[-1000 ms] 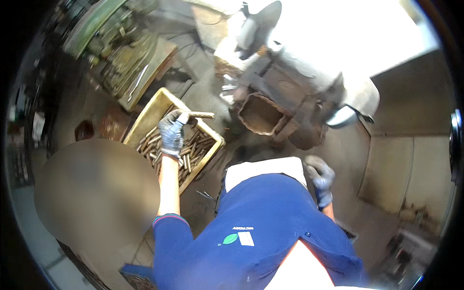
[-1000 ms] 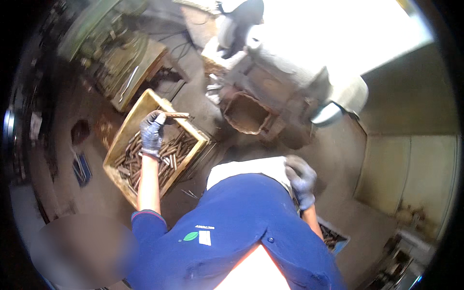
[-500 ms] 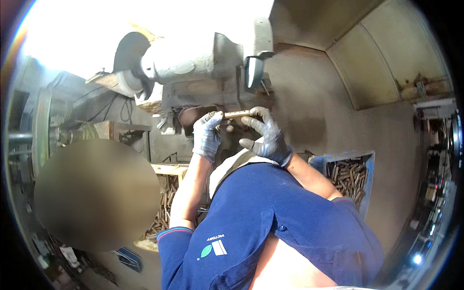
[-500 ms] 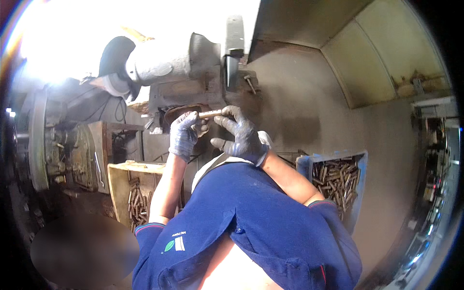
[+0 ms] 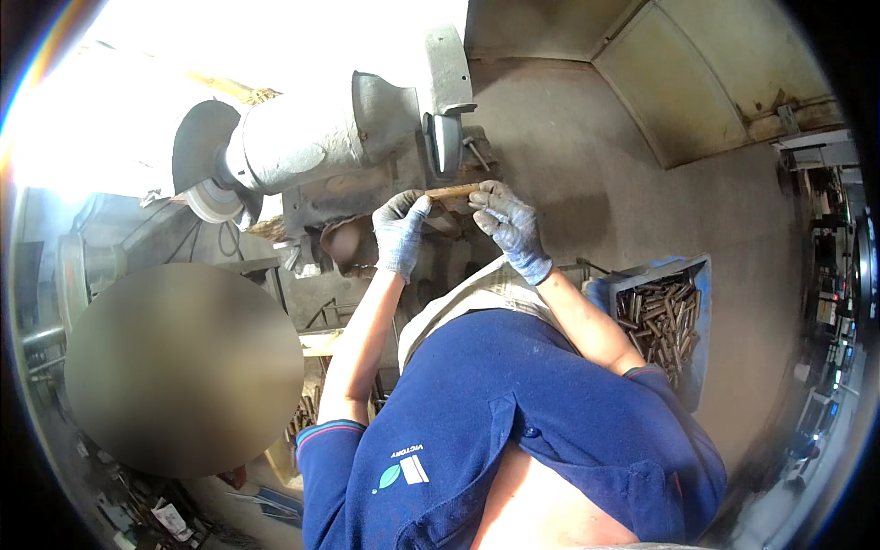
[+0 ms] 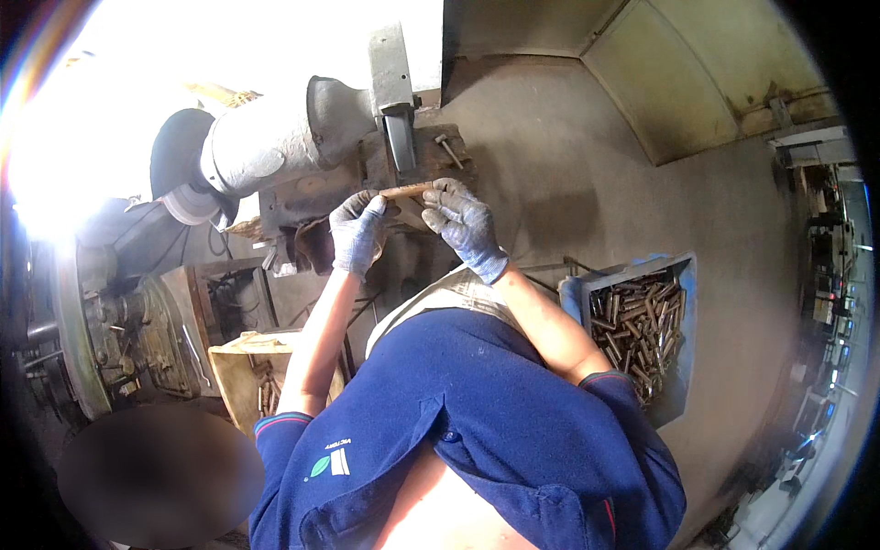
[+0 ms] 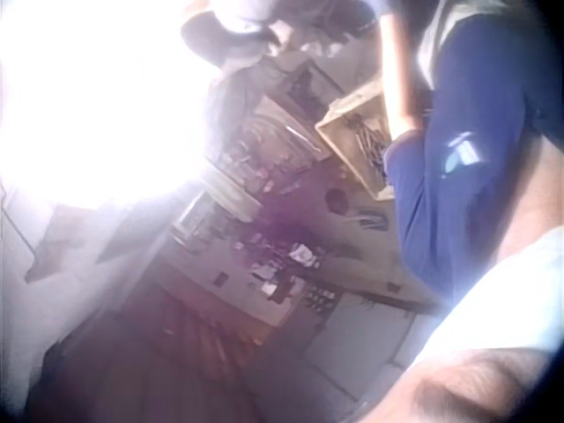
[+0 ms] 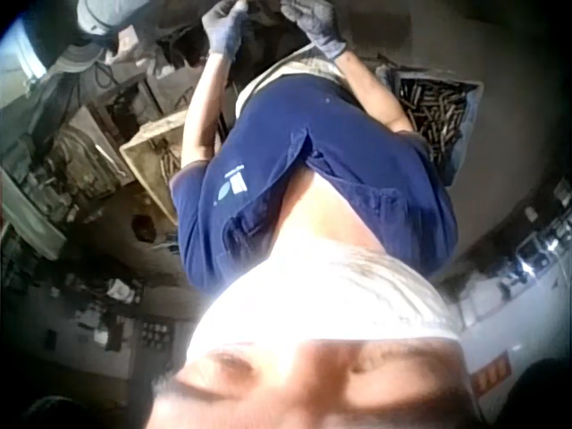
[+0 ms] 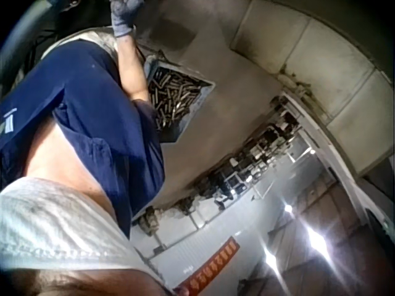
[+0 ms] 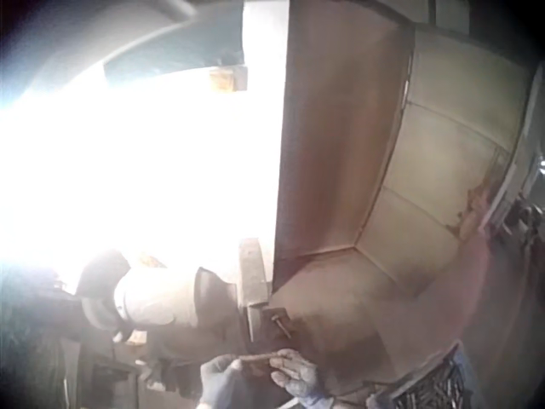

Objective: The person picks up small metal tubes from a bin, holds them against a rotating grinding wheel to smooth the edges, and places them into a separate bin.

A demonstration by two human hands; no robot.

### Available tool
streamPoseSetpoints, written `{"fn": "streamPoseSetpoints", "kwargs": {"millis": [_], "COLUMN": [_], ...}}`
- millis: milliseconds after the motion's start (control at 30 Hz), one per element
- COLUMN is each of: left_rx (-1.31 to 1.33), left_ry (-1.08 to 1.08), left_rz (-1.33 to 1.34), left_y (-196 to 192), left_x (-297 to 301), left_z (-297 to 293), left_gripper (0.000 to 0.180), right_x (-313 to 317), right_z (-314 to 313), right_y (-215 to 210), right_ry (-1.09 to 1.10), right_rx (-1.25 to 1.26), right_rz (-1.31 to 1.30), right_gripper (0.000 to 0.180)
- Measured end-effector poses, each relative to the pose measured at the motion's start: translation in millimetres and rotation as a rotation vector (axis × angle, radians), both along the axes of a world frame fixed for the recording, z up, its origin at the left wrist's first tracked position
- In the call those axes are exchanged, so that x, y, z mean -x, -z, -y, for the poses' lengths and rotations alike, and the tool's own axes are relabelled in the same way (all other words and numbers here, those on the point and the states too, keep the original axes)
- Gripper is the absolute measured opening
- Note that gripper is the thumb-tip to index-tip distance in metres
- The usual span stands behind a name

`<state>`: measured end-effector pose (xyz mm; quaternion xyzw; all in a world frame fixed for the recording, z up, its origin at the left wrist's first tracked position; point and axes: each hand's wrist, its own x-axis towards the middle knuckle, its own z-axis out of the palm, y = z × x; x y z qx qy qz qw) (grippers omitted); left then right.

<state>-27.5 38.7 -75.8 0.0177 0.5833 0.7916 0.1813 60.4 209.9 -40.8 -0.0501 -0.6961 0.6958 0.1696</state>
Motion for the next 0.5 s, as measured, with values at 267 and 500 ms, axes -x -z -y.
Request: {"fn": "streamPoseSetpoints", "kwargs": {"millis": [267, 500], "left_rx": [0.027, 0.099], "left_ry": [-0.068, -0.109], "left_rz": [0.062, 0.059], "left_y": [-21, 5], "left_x": [7, 16], "left_z": [-37, -34], "left_gripper": [0.01, 0.01], "right_x": [11, 17], "right_z": [-21, -12], "right_y": [19, 11], "right_ry": [0.098, 0.115], "right_rx": [-0.114, -0.08], "right_rz": [0.028, 0.162], "right_gripper": [0.027, 0.022]}}
